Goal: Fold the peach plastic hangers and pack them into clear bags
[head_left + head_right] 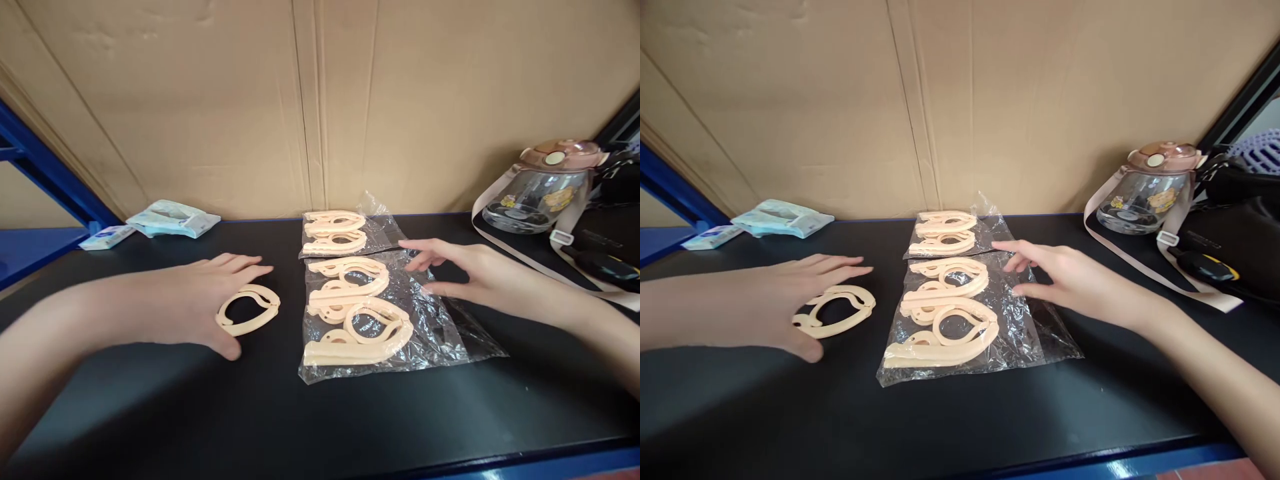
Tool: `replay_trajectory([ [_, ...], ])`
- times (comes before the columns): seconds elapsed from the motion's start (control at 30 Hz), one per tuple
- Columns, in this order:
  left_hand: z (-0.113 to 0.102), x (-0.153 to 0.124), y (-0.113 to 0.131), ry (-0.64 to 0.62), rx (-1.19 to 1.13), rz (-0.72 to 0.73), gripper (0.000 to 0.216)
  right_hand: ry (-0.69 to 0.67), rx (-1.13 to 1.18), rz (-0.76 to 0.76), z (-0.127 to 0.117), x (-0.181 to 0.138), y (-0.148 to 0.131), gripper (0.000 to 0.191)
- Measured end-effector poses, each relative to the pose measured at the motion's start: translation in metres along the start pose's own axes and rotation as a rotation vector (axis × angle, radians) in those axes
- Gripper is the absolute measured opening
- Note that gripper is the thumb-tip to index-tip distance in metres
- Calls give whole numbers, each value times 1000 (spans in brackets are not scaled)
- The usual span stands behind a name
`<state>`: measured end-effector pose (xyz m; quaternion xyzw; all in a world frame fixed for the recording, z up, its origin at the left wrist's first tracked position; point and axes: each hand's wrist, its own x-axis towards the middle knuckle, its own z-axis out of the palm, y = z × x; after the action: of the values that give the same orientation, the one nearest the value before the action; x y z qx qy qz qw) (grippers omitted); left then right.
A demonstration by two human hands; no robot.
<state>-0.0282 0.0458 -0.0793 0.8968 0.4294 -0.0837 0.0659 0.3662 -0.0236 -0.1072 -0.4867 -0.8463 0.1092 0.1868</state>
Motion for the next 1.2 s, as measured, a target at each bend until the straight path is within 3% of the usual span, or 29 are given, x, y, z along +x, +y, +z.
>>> replay_trajectory([
  [0.1, -2, -4, -20, -59, 40, -145, 90, 59, -153, 54, -6, -1, 6, 52],
  [0.2, -3, -6, -10, -66, 31, -162, 60, 113, -209, 78, -10, -1, 8, 48],
  [0.33, -1, -9, 5, 43, 65, -87, 28, 175, -232, 50, -13, -1, 4, 44],
  [0.43, -2, -8, 0, 73, 139, -24, 30, 214, -220, 36, -15, 0, -2, 42],
  [0.6, -18, 3, 2, 63, 17, -117, 36, 348, -218, 24, -14, -1, -14, 34],
  [0.77, -22, 12, 41, 412, 23, 107, 42, 465, -187, -99, -4, -1, -30, 29],
  [0.87, -13, 13, 65, 504, 88, 218, 59, 411, -176, -181, 3, -2, -44, 38],
  [1.07, 13, 9, 109, 632, 15, 353, 58, 227, -138, -300, 23, -5, -69, 83],
  [1.2, 25, 8, 124, 688, -94, 412, 57, 199, -126, -335, 31, -6, -73, 82],
])
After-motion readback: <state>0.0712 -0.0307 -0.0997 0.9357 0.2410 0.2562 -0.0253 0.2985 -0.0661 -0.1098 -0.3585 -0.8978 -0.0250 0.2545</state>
